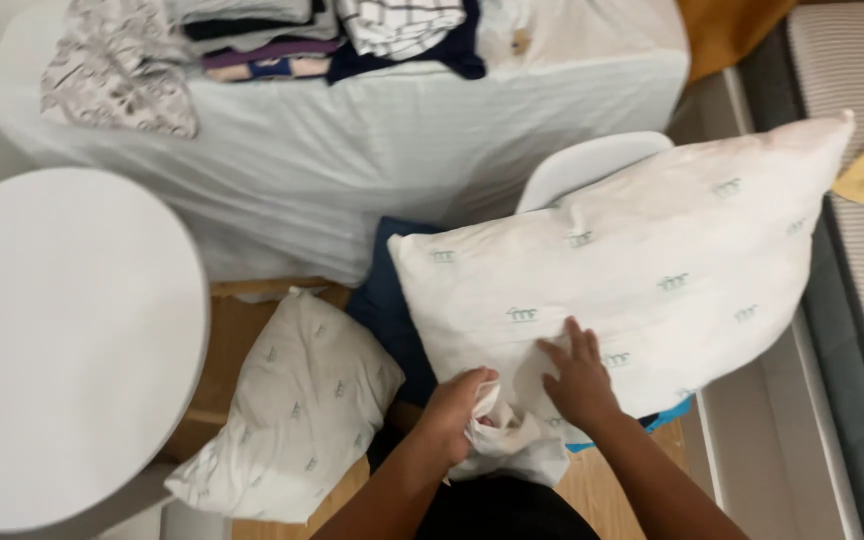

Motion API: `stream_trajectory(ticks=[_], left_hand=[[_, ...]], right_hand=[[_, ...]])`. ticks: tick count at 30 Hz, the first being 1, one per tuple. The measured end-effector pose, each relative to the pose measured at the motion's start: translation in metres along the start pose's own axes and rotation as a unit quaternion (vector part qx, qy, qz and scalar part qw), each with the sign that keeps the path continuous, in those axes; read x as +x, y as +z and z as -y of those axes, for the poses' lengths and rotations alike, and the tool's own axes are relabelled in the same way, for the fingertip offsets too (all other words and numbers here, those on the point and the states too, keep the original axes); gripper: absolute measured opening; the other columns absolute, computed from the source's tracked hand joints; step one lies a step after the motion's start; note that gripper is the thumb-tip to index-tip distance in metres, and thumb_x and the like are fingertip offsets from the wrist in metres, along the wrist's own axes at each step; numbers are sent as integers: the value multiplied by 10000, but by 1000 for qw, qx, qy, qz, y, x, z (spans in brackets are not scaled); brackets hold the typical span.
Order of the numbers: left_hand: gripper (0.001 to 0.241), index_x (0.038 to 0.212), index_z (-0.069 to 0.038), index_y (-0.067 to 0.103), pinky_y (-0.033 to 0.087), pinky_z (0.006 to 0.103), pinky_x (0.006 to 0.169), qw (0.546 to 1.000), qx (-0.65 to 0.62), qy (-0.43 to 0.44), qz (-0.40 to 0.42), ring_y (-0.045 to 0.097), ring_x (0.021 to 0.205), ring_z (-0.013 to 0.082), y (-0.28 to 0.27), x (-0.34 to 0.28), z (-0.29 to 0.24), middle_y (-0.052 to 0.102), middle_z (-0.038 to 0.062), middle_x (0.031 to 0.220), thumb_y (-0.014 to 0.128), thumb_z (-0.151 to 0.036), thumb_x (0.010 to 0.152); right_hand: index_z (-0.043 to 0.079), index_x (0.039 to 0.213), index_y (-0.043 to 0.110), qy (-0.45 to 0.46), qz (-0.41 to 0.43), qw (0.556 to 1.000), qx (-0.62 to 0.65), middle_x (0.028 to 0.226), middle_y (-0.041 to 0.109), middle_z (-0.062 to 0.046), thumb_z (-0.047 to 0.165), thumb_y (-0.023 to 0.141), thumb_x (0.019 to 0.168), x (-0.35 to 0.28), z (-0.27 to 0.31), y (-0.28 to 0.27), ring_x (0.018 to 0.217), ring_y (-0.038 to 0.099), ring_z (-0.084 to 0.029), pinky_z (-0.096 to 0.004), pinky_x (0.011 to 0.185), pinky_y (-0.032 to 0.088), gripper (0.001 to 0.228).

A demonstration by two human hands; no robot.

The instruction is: The person puts a white pillowcase on a pillow with a dark blue star pattern, then places it on a chair. They then put a white pillowcase on a blue pillow and place it on a chair. Finally, they put a white pillowcase on a white pillow with a green pattern and place it on a round table.

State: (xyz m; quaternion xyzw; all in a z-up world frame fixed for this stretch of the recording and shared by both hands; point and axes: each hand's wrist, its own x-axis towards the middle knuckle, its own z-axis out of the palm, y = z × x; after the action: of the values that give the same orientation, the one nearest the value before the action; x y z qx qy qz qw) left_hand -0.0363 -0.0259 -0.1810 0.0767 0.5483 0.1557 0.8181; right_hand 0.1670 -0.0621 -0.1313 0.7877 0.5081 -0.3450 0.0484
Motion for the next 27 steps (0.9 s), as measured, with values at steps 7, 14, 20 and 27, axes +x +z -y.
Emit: stream_trajectory(ticks=[7,14,20,27], left_hand=[[307,1142,-108,715,499,346,577,996,-63,-32,-47,652,721,211,-53,-7,9,730,89,976,645,-323,933],[313,1159,-125,708,466,343,601,982,-157,17,-99,604,766,176,-122,-24,-4,672,38,1016,631,-367,975],[518,1207,-97,677,500,349,696,957,-202,60,-201,577,842,174,-145,-74,-64,662,31,1093,493,-532,994],[606,1275,-47,622,512,337,703,963,-160,169,-140,562,867,171,-177,-104,-94,625,68,1142,547,-566,972]], right_hand=[[148,1265,672,-105,-104,987,60,1459,524,-146,206,657,915,17,62,1,1392,438,-371,-493,1129,389,355],[115,1200,690,-195,54,966,163,1325,647,-119,189,634,908,7,143,43,1221,623,-300,-365,1043,485,306],[98,1280,657,-244,183,939,157,1356,610,-136,86,618,864,15,148,105,1254,583,-298,-367,1071,445,418],[87,1271,621,-134,207,965,94,1245,652,-174,149,624,956,12,198,121,1101,639,-330,-410,924,514,321]])
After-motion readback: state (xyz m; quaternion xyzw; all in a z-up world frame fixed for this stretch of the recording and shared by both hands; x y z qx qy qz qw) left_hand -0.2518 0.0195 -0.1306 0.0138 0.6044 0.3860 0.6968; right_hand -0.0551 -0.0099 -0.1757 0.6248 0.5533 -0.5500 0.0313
